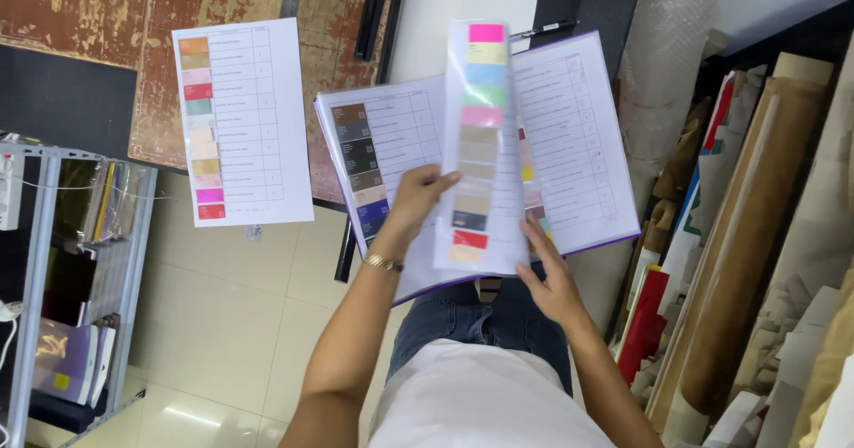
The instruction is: A person is selecting and verifying materials by comparing a binder of color swatches with physical sheets of material on a shelf and recording information.
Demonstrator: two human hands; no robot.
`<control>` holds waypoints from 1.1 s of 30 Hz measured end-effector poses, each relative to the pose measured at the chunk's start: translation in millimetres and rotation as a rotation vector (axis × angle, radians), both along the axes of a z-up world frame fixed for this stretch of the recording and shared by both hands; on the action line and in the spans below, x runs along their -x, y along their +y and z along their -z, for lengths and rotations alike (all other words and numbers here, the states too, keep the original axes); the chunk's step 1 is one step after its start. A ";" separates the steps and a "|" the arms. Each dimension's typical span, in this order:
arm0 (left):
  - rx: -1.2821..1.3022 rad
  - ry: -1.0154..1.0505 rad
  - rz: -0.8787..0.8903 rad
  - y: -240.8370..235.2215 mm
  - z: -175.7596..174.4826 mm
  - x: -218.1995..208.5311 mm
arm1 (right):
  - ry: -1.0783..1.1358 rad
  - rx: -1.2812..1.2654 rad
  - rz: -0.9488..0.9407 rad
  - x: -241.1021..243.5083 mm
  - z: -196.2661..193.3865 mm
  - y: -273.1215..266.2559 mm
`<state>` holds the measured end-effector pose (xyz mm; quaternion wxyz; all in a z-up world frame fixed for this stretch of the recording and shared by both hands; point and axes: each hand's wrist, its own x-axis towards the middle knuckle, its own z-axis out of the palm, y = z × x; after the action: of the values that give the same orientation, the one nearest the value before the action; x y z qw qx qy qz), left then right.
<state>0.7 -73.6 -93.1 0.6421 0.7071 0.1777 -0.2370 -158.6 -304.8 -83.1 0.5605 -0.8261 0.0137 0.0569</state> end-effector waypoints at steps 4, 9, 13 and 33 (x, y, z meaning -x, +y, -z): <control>-0.132 -0.020 -0.090 63.4 -49.9 17.2 | 0.057 0.251 0.302 -3.7 18.2 -21.5; -0.236 0.000 -0.195 121.6 -34.8 57.5 | 0.353 0.272 0.573 -10.3 34.1 -41.1; -0.298 -0.002 -0.252 131.6 -14.8 74.2 | 0.355 0.196 0.609 -8.5 38.1 -29.7; -0.172 -0.117 -0.273 45.1 -111.4 28.5 | -0.534 0.201 -0.195 1.6 -13.2 73.5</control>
<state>-27.8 -28.5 18.3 0.6145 0.7415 0.2539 -0.0899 -160.2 -231.3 -69.9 0.4514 -0.8606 -0.2081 -0.1107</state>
